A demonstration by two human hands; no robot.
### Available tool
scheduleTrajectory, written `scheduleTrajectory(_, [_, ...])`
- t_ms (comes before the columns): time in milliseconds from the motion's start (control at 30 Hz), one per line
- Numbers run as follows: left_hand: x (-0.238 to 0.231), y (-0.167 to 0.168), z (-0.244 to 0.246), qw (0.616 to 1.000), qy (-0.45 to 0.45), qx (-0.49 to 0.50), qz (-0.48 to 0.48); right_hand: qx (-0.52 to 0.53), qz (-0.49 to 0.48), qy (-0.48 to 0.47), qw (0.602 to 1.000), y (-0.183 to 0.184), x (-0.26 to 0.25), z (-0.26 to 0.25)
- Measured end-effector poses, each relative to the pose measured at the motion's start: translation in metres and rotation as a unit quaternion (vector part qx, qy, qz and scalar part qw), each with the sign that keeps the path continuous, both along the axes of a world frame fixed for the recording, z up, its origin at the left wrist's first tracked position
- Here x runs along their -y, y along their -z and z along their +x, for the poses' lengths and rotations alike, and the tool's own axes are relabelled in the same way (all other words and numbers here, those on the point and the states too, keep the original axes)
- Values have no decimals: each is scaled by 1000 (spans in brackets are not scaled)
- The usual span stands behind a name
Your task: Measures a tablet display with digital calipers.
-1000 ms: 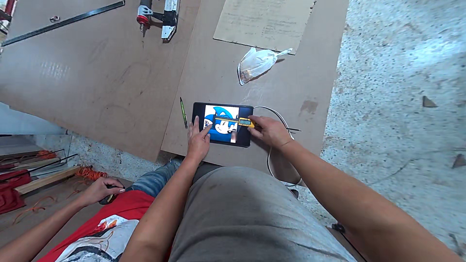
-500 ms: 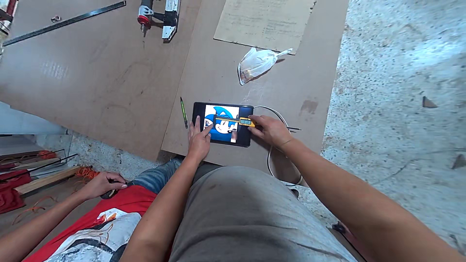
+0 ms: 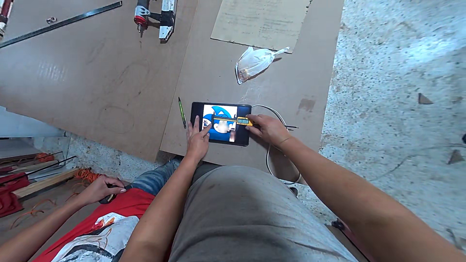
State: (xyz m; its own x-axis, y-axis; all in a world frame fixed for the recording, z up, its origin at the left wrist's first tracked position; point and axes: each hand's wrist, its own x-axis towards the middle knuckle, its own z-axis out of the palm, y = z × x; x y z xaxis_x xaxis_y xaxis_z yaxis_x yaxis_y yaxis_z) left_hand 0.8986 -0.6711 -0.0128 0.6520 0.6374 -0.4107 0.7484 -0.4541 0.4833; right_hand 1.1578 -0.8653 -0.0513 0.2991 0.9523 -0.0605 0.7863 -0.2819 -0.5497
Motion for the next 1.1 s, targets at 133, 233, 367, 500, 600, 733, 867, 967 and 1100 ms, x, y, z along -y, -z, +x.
scheduleTrajectory(133, [-1, 2, -1, 1000, -2, 2, 0, -4, -2, -1, 1000, 2, 0, 1])
scheduleTrajectory(233, [0, 1, -1, 1000, -3, 5, 0, -8, 1, -3, 1000, 1, 0, 1])
scheduleTrajectory(367, [0, 0, 0, 1000, -1, 7, -1, -5, 7, -6, 1000, 2, 0, 1])
scheduleTrajectory(500, [0, 0, 0, 1000, 0, 1, -3, -4, 4, -4, 1000, 1, 0, 1])
scheduleTrajectory(600, [0, 0, 0, 1000, 3, 0, -2, -7, -4, -5, 1000, 2, 0, 1])
scheduleTrajectory(733, [0, 0, 0, 1000, 4, -7, -5, -9, 2, -7, 1000, 3, 0, 2])
scheduleTrajectory(867, [-1, 1, 0, 1000, 3, -5, -4, -6, -3, -10, 1000, 3, 0, 2])
scheduleTrajectory(967, [-1, 0, 1, 1000, 5, -13, -4, -7, -3, -9, 1000, 3, 0, 3])
scheduleTrajectory(1100, [-1, -1, 0, 1000, 5, -13, -7, -6, -2, -8, 1000, 2, 0, 2])
